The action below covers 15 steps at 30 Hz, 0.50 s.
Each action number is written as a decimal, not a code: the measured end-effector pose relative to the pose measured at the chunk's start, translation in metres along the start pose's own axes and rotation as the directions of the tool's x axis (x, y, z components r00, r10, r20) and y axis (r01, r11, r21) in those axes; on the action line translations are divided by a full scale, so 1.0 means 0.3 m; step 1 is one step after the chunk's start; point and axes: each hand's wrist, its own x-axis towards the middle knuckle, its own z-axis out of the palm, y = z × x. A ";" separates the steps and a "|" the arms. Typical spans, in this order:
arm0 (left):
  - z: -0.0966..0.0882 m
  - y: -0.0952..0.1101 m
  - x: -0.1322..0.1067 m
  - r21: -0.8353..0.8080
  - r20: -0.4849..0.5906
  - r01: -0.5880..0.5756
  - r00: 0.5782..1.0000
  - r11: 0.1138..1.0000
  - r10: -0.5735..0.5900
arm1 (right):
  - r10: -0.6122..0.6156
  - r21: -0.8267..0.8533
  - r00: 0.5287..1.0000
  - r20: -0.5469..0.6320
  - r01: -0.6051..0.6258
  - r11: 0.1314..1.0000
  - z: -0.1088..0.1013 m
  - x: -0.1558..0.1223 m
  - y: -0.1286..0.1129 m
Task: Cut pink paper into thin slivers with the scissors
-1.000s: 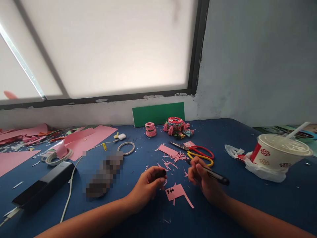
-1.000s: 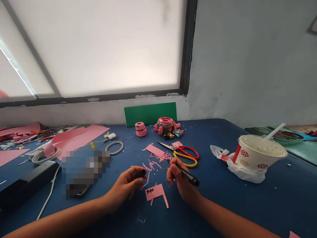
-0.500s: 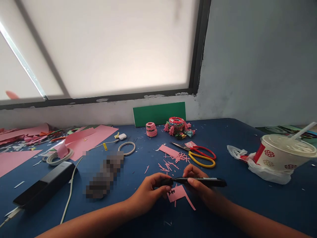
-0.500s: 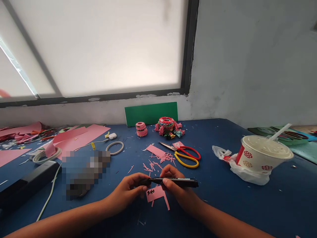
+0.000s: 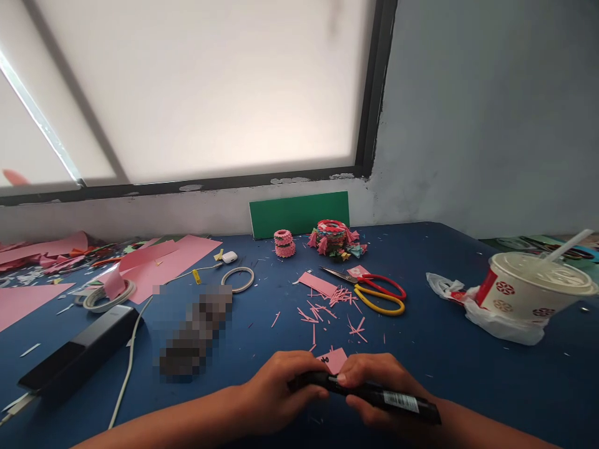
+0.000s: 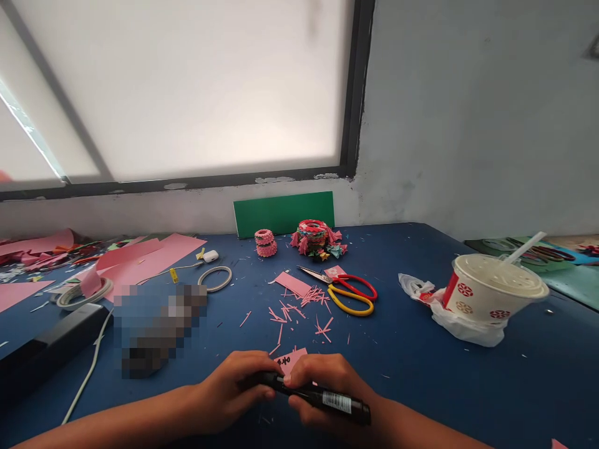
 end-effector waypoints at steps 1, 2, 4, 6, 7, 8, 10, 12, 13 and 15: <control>0.000 0.001 -0.004 0.034 -0.003 -0.028 1.000 0.999 0.029 | -0.005 -0.007 1.000 -0.009 0.005 1.000 0.007 0.000 -0.002; 0.001 0.001 -0.008 0.064 -0.008 -0.052 0.999 0.997 0.053 | -0.001 -0.014 1.000 -0.022 0.001 1.000 0.014 -0.001 -0.002; 0.002 -0.002 -0.017 0.138 -0.022 -0.082 0.996 0.987 0.085 | 0.012 -0.013 0.998 -0.056 -0.012 1.000 0.032 -0.004 0.003; 0.005 -0.006 -0.027 0.221 -0.044 -0.096 0.993 0.970 0.109 | 0.029 0.012 0.994 -0.103 -0.028 1.000 0.053 -0.010 0.011; 0.007 -0.008 -0.032 0.258 -0.056 -0.102 0.991 0.961 0.120 | 0.041 0.026 0.991 -0.127 -0.038 0.999 0.064 -0.013 0.015; 0.009 -0.008 -0.036 0.286 -0.064 -0.109 0.989 0.952 0.133 | 0.056 0.041 0.988 -0.146 -0.051 0.998 0.074 -0.016 0.018; 0.012 -0.001 -0.042 0.322 -0.072 -0.130 0.984 0.938 0.161 | 0.092 0.065 0.980 -0.178 -0.081 0.995 0.087 -0.016 0.020; 0.005 0.014 -0.040 0.332 -0.072 -0.132 0.984 0.934 0.165 | 0.109 0.087 0.979 -0.174 -0.095 0.992 0.081 -0.006 0.017; -0.007 0.023 -0.034 0.328 -0.072 -0.125 0.985 0.936 0.157 | 0.111 0.089 0.980 -0.165 -0.097 0.991 0.069 0.003 0.015; -0.052 0.032 -0.010 0.303 -0.096 -0.097 0.987 0.948 0.131 | 0.115 0.038 0.986 -0.123 -0.111 0.993 0.025 0.025 0.017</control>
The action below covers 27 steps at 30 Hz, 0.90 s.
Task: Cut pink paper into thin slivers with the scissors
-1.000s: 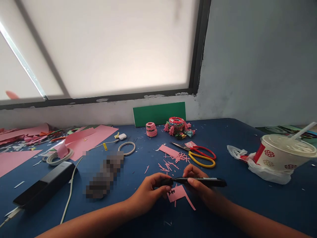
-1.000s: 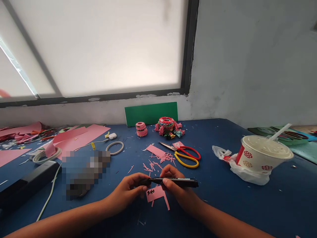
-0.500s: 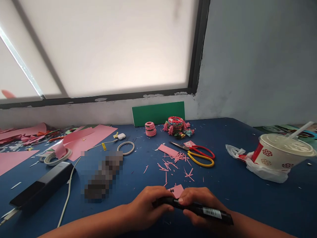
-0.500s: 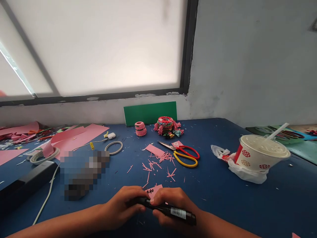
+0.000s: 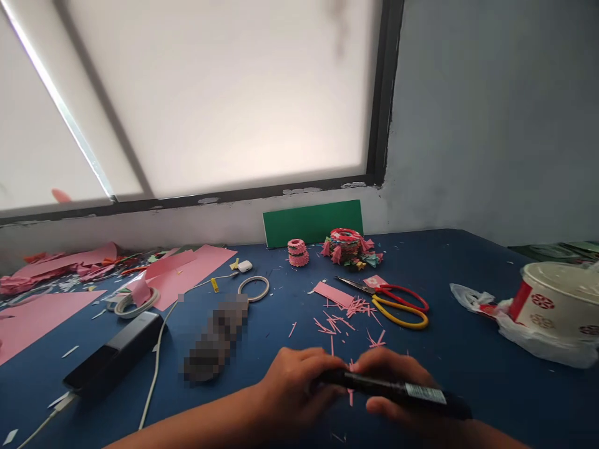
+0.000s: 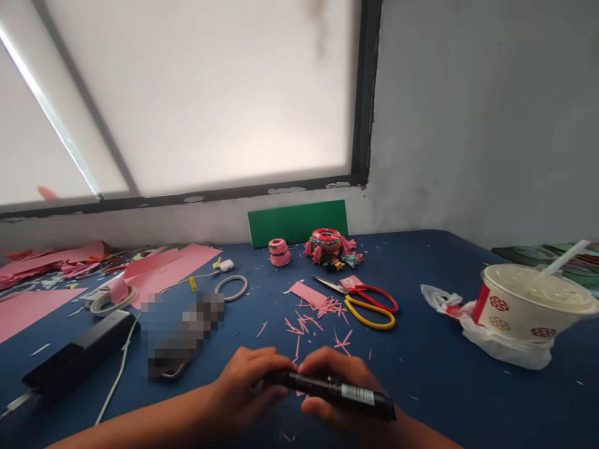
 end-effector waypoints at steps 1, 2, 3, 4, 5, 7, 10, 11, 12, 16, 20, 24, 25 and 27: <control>-0.032 -0.016 0.019 -0.006 -0.049 0.015 0.999 1.000 -0.015 | 0.009 -0.061 0.999 -0.049 -0.012 0.998 -0.030 0.016 0.005; -0.071 -0.042 0.038 0.009 -0.141 0.086 0.986 0.996 -0.084 | 0.030 -0.150 0.997 -0.076 -0.041 0.988 -0.065 0.031 0.016; -0.116 -0.078 0.056 0.029 -0.233 0.181 0.957 0.983 -0.170 | 0.051 -0.250 0.991 -0.127 -0.082 0.965 -0.103 0.046 0.033; -0.166 -0.123 0.071 0.069 -0.319 0.298 0.911 0.952 -0.262 | 0.088 -0.347 0.982 -0.167 -0.142 0.927 -0.144 0.059 0.054; -0.218 -0.174 0.081 0.125 -0.381 0.428 0.854 0.895 -0.355 | 0.116 -0.432 0.972 -0.205 -0.196 0.881 -0.185 0.070 0.080; -0.319 -0.285 0.079 0.290 -0.468 0.706 0.694 0.646 -0.548 | 0.148 -0.561 0.963 -0.225 -0.253 0.788 -0.260 0.086 0.134; -0.429 -0.423 0.033 0.319 -0.531 0.829 0.558 0.460 -0.638 | 0.236 -0.660 0.943 -0.236 -0.333 0.673 -0.333 0.096 0.194; -0.450 -0.454 0.013 0.326 -0.531 0.850 0.528 0.414 -0.664 | 0.257 -0.671 0.939 -0.227 -0.342 0.658 -0.345 0.096 0.205; -0.464 -0.477 -0.006 0.335 -0.523 0.862 0.506 0.381 -0.686 | 0.272 -0.675 0.937 -0.219 -0.347 0.651 -0.352 0.096 0.213; -0.476 -0.513 -0.052 0.376 -0.485 0.865 0.490 0.333 -0.725 | 0.260 -0.679 0.933 -0.246 -0.358 0.641 -0.360 0.089 0.237; -0.475 -0.496 -0.054 0.422 -0.415 0.827 0.540 0.370 -0.732 | 0.275 -0.743 0.927 -0.255 -0.370 0.557 -0.381 0.086 0.275; -0.469 -0.448 -0.014 0.462 -0.345 0.752 0.641 0.470 -0.685 | 0.307 -0.802 0.924 -0.226 -0.356 0.480 -0.389 0.109 0.287; -0.455 -0.432 0.008 0.471 -0.325 0.723 0.675 0.506 -0.662 | 0.307 -0.804 0.925 -0.225 -0.354 0.477 -0.386 0.119 0.284; -0.402 -0.395 0.071 0.486 -0.253 0.641 0.754 0.594 -0.606 | 0.309 -0.797 0.920 -0.242 -0.370 0.477 -0.375 0.136 0.278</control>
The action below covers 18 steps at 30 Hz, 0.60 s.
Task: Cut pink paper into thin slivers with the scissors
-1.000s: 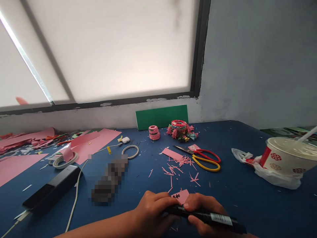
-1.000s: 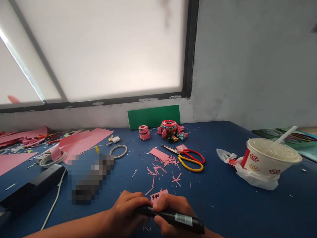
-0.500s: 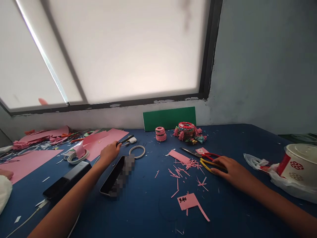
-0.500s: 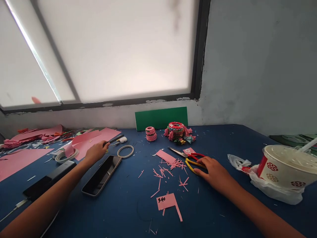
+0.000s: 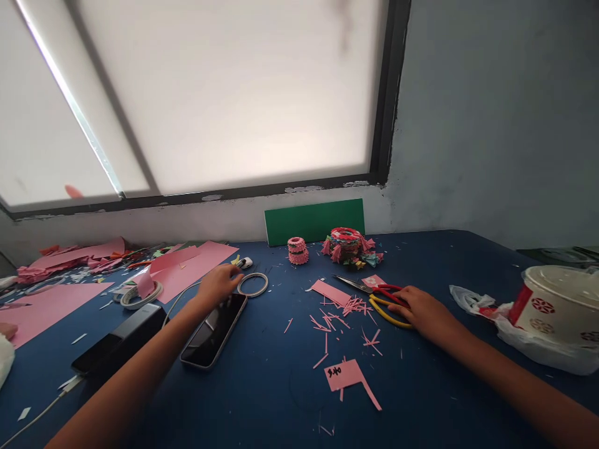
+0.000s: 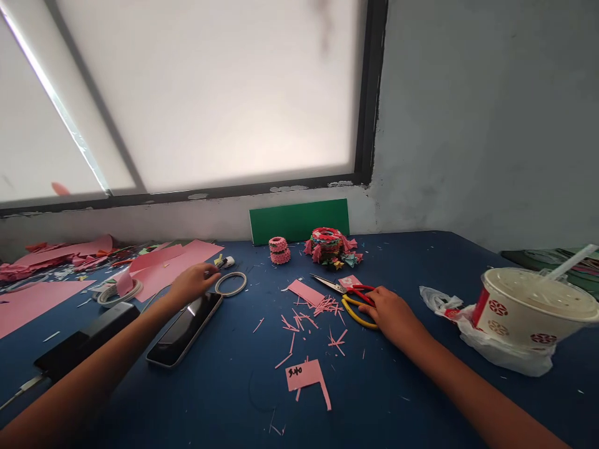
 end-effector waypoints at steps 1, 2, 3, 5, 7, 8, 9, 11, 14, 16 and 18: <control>0.016 0.056 0.009 -0.015 0.023 -0.074 0.997 0.997 0.074 | 0.013 0.004 1.000 -0.007 -0.013 1.000 0.001 0.003 -0.008; 0.037 0.117 0.021 -0.033 0.051 -0.156 0.986 0.987 0.157 | 0.028 0.007 0.999 -0.015 -0.028 1.000 0.002 0.005 -0.015; 0.060 0.180 0.035 -0.054 0.085 -0.236 0.967 0.970 0.240 | 0.041 0.008 0.999 -0.024 -0.041 0.999 0.003 0.005 -0.020; 0.106 0.304 0.076 -0.101 0.161 -0.387 0.903 0.916 0.399 | 0.060 0.011 0.997 -0.040 -0.059 0.998 0.001 0.000 -0.022; 0.141 0.406 0.129 -0.148 0.241 -0.495 0.821 0.856 0.517 | 0.083 0.013 0.995 -0.051 -0.082 0.997 -0.009 -0.010 -0.021; 0.153 0.446 0.159 -0.166 0.284 -0.529 0.783 0.833 0.554 | 0.096 0.020 0.994 -0.061 -0.095 0.995 -0.019 -0.015 -0.020; 0.161 0.477 0.189 -0.182 0.327 -0.551 0.747 0.815 0.578 | 0.109 0.034 0.991 -0.073 -0.106 0.994 -0.031 -0.020 -0.021; 0.168 0.518 0.246 -0.197 0.414 -0.565 0.693 0.801 0.590 | 0.132 0.092 0.986 -0.103 -0.122 0.988 -0.057 -0.029 -0.025; 0.169 0.549 0.309 -0.191 0.520 -0.557 0.641 0.808 0.564 | 0.156 0.188 0.979 -0.129 -0.130 0.973 -0.089 -0.034 -0.033; 0.168 0.563 0.334 -0.176 0.569 -0.548 0.621 0.817 0.539 | 0.176 0.245 0.975 -0.135 -0.139 0.959 -0.096 -0.035 -0.035; 0.165 0.579 0.347 -0.155 0.607 -0.541 0.608 0.827 0.512 | 0.199 0.335 0.972 -0.122 -0.149 0.930 -0.094 -0.036 -0.035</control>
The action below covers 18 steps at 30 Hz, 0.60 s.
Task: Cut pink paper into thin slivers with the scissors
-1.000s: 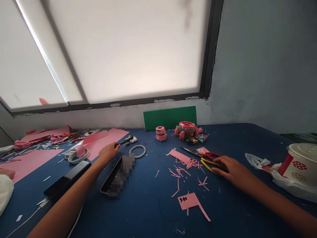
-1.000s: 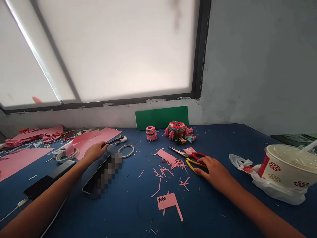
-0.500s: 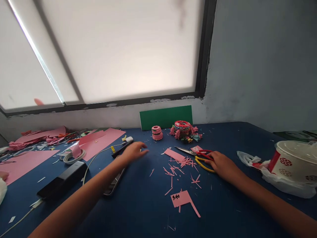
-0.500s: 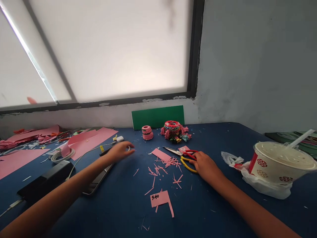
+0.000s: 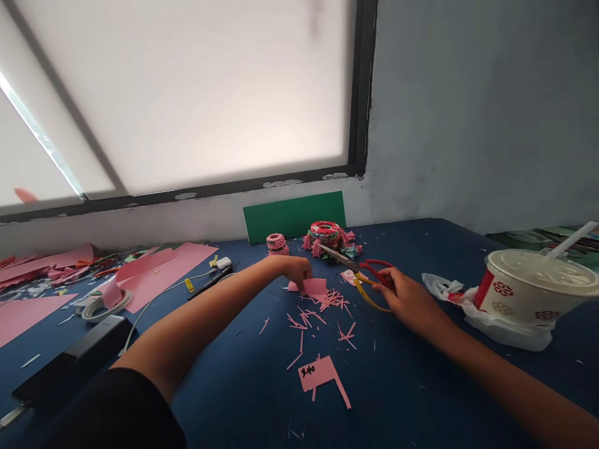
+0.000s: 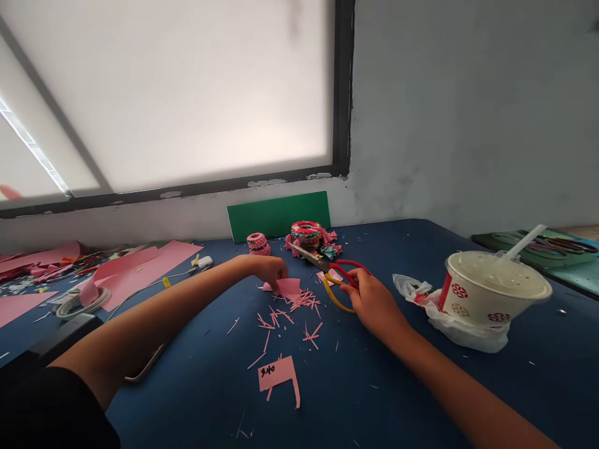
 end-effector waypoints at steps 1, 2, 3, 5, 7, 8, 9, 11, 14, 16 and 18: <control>-0.005 0.005 0.004 0.006 0.014 0.012 1.000 1.000 -0.012 | 0.014 0.068 1.000 0.012 -0.015 0.998 0.003 -0.001 0.001; -0.009 0.010 0.007 0.010 0.023 0.023 0.999 1.000 -0.024 | 0.028 0.148 0.999 0.027 -0.032 0.988 0.007 -0.002 0.000; -0.011 0.015 0.007 0.010 0.025 0.034 0.999 0.999 -0.035 | 0.038 0.237 0.998 0.045 -0.048 0.970 0.011 -0.004 -0.001; -0.013 0.023 0.003 -0.005 0.018 0.051 0.999 0.999 -0.051 | 0.048 0.413 0.995 0.087 -0.080 0.907 0.018 -0.006 -0.007; -0.013 0.028 -0.004 -0.041 0.009 0.066 0.998 0.997 -0.065 | 0.056 0.552 0.992 0.115 -0.110 0.826 0.023 -0.008 -0.017; -0.012 0.029 -0.008 -0.064 0.007 0.073 0.997 0.995 -0.073 | 0.062 0.602 0.991 0.122 -0.124 0.789 0.024 -0.009 -0.022; -0.011 0.029 -0.010 -0.087 0.005 0.082 0.997 0.993 -0.081 | 0.074 0.639 0.990 0.123 -0.136 0.757 0.024 -0.011 -0.028; -0.010 0.029 -0.012 -0.132 0.005 0.097 0.995 0.986 -0.097 | 0.112 0.684 0.986 0.121 -0.165 0.710 0.020 -0.016 -0.041; -0.008 0.025 -0.014 -0.201 -0.023 0.098 0.994 0.975 -0.105 | 0.162 0.721 0.978 0.135 -0.209 0.661 0.007 -0.026 -0.063; -0.007 0.025 -0.027 -0.263 -0.076 0.074 0.992 0.962 -0.097 | 0.173 0.743 0.973 0.153 -0.229 0.629 0.001 -0.033 -0.076; 0.001 0.035 -0.057 -0.345 -0.159 0.015 0.984 0.938 -0.075 | 0.177 0.751 0.970 0.168 -0.242 0.614 0.002 -0.039 -0.087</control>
